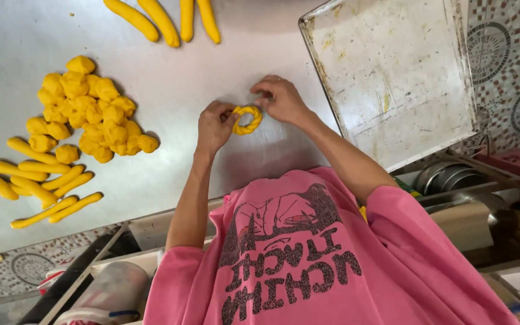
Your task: Rolling yellow dough into long strips and twisting them into looped shapes on a metal table in a bakery.
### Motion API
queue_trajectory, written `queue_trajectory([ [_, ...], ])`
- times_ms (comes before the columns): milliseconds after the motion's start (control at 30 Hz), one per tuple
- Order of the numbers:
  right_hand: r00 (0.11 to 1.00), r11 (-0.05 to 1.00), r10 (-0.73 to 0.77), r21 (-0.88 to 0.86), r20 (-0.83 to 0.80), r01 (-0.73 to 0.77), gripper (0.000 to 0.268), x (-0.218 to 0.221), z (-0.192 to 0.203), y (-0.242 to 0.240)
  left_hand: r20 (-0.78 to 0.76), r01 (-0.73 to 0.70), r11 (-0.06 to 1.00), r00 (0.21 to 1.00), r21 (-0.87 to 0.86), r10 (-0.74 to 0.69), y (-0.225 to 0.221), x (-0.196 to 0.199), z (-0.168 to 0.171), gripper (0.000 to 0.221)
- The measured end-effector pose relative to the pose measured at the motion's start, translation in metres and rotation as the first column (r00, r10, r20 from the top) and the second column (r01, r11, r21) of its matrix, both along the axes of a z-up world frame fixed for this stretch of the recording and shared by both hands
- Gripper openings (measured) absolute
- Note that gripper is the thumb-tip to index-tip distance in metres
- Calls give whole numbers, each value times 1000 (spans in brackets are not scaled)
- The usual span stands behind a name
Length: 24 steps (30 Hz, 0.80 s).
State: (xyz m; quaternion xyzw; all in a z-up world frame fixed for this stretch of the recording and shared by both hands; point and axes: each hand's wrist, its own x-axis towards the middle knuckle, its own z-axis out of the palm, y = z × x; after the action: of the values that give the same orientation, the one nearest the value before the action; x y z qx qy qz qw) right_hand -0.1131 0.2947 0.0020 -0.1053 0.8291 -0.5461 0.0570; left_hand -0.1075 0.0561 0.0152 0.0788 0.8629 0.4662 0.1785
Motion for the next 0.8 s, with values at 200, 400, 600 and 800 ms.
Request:
queue_trajectory([
  [200, 988, 936, 154, 324, -29, -136, 31, 10, 2, -25, 29, 1, 1000, 1000, -11, -1, 3, 3, 12, 33],
  [400, 990, 925, 139, 356, 2, -130, 18, 20, -11, -20, 38, -166, 985, 985, -45, 168, -11, 29, 3, 32],
  [600, 996, 979, -12, 203, 88, -6, 27, 27, -9, -3, -209, -261, 943, 953, -207, 218, -17, 46, 34, 38],
  [800, 917, 995, -104, 39, 384, 96, 37, 21, -46, 13, -339, -120, 969, 940, -218, 40, 22, 41, 14, 30],
])
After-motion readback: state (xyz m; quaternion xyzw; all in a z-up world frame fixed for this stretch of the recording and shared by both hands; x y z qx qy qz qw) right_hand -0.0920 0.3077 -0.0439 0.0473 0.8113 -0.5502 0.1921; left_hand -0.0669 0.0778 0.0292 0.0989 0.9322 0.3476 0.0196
